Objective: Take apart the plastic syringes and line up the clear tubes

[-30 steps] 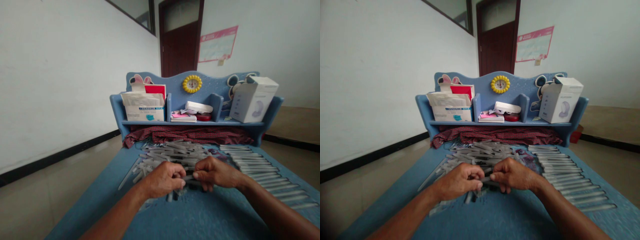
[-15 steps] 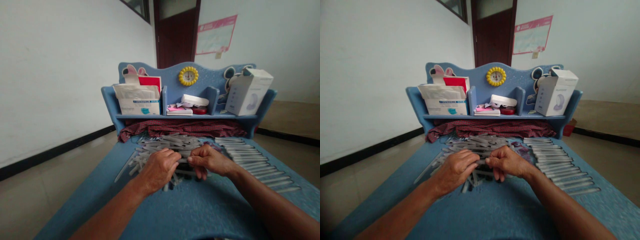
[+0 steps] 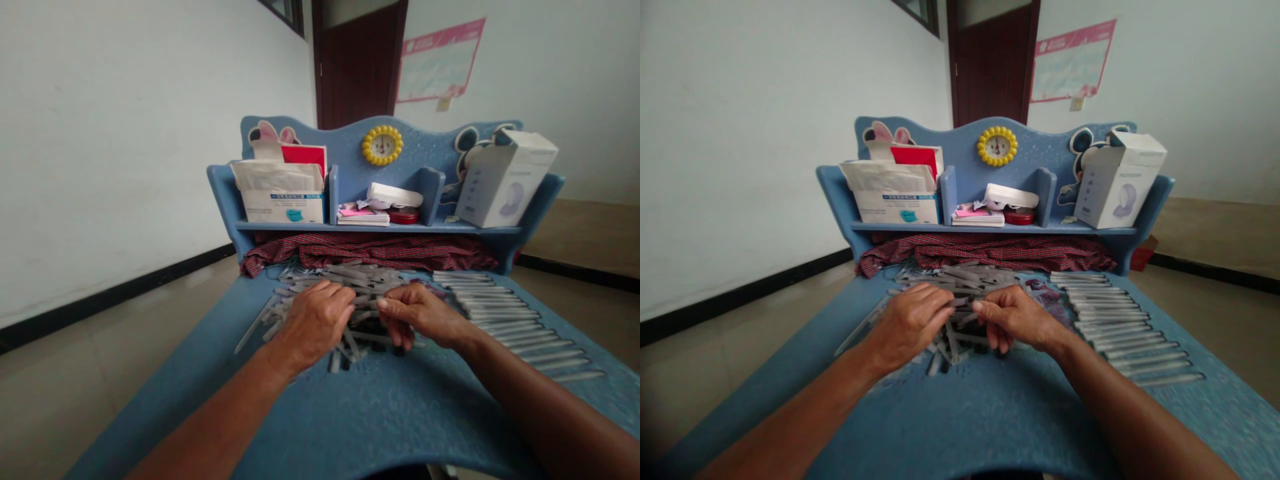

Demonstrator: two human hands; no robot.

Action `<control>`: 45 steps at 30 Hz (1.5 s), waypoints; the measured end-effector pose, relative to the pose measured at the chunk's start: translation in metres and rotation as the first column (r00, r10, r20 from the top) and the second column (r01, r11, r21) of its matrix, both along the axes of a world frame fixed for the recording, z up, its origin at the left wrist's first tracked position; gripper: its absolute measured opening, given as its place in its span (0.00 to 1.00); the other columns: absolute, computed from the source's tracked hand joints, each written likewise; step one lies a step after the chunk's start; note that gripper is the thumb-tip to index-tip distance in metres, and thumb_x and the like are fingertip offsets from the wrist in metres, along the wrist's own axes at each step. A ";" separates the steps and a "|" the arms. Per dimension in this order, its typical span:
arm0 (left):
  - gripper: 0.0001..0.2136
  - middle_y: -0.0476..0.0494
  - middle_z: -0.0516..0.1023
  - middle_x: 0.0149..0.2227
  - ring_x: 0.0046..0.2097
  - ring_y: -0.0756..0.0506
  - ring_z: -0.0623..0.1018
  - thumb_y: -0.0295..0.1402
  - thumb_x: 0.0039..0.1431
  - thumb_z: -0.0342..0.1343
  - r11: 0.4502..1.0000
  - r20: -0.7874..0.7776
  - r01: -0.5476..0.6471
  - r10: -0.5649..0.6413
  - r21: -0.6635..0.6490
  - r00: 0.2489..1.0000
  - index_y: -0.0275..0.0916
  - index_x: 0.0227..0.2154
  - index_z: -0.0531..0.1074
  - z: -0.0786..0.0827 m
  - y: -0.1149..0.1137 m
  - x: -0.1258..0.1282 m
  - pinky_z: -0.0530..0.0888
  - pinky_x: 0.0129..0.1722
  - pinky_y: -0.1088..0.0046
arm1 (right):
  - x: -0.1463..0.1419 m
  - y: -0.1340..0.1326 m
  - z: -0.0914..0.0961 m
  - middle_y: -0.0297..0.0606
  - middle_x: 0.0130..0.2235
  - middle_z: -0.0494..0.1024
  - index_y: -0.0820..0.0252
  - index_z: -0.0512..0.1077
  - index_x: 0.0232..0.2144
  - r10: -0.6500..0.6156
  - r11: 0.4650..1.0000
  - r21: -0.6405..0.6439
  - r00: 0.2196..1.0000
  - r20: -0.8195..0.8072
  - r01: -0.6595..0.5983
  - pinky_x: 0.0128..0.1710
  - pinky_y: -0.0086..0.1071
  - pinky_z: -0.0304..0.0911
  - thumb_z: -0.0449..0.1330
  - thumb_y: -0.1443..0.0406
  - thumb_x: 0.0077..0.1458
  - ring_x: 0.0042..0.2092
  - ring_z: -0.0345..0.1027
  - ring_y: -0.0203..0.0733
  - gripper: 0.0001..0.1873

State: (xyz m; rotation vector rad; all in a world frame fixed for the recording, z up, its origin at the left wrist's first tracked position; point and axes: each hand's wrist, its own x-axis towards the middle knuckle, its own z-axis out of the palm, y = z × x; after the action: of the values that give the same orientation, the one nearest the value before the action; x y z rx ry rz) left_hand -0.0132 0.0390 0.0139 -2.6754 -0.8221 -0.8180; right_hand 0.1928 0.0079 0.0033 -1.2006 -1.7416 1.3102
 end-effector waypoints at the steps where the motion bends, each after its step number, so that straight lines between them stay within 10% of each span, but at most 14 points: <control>1: 0.04 0.43 0.75 0.30 0.35 0.45 0.73 0.27 0.56 0.52 1.000 0.082 -0.015 0.017 -0.027 0.997 0.36 0.31 0.71 0.002 0.001 -0.001 0.69 0.37 0.70 | 0.000 -0.001 -0.001 0.31 0.16 0.70 0.61 0.65 0.23 0.011 1.000 0.020 1.000 0.029 -0.012 0.15 0.23 0.55 0.54 0.49 0.52 0.15 0.61 0.30 0.21; 6: 0.03 0.49 0.74 0.26 0.30 0.49 0.72 0.31 0.51 0.58 0.956 0.445 -0.025 0.160 -0.293 0.881 0.38 0.28 0.73 0.014 0.004 -0.005 0.67 0.32 0.75 | -0.008 -0.010 0.000 0.27 0.19 0.65 0.62 0.69 0.24 0.135 0.946 0.217 0.901 0.413 -0.241 0.20 0.23 0.49 0.58 0.66 0.50 0.20 0.56 0.28 0.06; 11: 0.04 0.52 0.73 0.24 0.28 0.50 0.71 0.33 0.46 0.60 0.862 0.578 0.108 0.234 -0.495 0.782 0.37 0.25 0.73 0.018 0.003 -0.002 0.66 0.29 0.78 | -0.023 -0.019 0.002 0.30 0.21 0.68 0.61 0.71 0.25 -0.024 0.826 0.397 0.678 0.734 -0.401 0.24 0.26 0.45 0.56 0.69 0.51 0.24 0.57 0.30 0.06; 21: 0.07 0.52 0.72 0.22 0.25 0.53 0.69 0.32 0.42 0.63 0.629 0.734 0.426 0.376 -0.650 0.566 0.35 0.24 0.71 0.015 0.007 0.000 0.65 0.26 0.79 | -0.041 -0.027 -0.007 0.44 0.26 0.77 0.65 0.72 0.30 -0.129 0.744 0.380 0.440 0.889 -0.550 0.23 0.30 0.46 0.49 0.68 0.57 0.27 0.70 0.41 0.12; 33: 0.08 0.51 0.74 0.21 0.20 0.56 0.65 0.34 0.44 0.62 0.510 0.704 0.489 0.461 -0.708 0.540 0.35 0.22 0.70 0.011 0.009 0.000 0.57 0.20 0.80 | -0.044 -0.032 0.002 0.48 0.26 0.77 0.66 0.71 0.31 -0.116 0.750 0.291 0.315 0.942 -0.594 0.22 0.32 0.54 0.51 0.70 0.50 0.27 0.72 0.48 0.10; 36: 0.09 0.50 0.74 0.21 0.20 0.55 0.65 0.34 0.43 0.62 0.487 0.705 0.510 0.481 -0.709 0.521 0.35 0.22 0.70 0.012 0.009 0.000 0.58 0.19 0.80 | -0.036 -0.031 0.005 0.48 0.26 0.77 0.66 0.71 0.32 -0.134 0.754 0.347 0.386 0.912 -0.557 0.22 0.31 0.52 0.52 0.69 0.48 0.26 0.70 0.45 0.09; 39: 0.09 0.50 0.73 0.22 0.21 0.55 0.66 0.34 0.42 0.63 0.462 0.707 0.538 0.511 -0.705 0.488 0.34 0.22 0.70 0.014 0.009 0.000 0.58 0.18 0.81 | -0.023 -0.026 0.007 0.39 0.23 0.74 0.63 0.67 0.30 -0.121 0.798 0.463 0.649 0.751 -0.387 0.21 0.28 0.49 0.53 0.71 0.46 0.23 0.66 0.38 0.06; 42: 0.09 0.50 0.73 0.21 0.20 0.56 0.67 0.33 0.41 0.63 0.439 0.707 0.567 0.550 -0.697 0.444 0.34 0.22 0.70 0.015 0.008 0.000 0.58 0.18 0.82 | -0.016 -0.021 0.005 0.31 0.21 0.70 0.60 0.62 0.28 -0.003 0.919 0.378 0.955 0.297 -0.114 0.20 0.24 0.52 0.54 0.70 0.47 0.21 0.62 0.32 0.03; 45: 0.10 0.51 0.72 0.21 0.20 0.56 0.68 0.33 0.40 0.64 0.414 0.705 0.600 0.584 -0.685 0.402 0.33 0.23 0.70 0.015 0.007 0.000 0.59 0.17 0.83 | -0.019 -0.018 0.000 0.32 0.23 0.74 0.59 0.59 0.29 0.064 0.990 0.134 0.980 -0.186 -0.039 0.21 0.25 0.60 0.59 0.65 0.48 0.22 0.67 0.33 0.10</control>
State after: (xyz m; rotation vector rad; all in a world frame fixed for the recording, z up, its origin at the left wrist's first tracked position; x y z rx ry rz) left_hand -0.0130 0.0464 0.0293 -2.6335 -2.0642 -2.8110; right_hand 0.1737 -0.0102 0.0028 -0.9324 -1.7006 1.2760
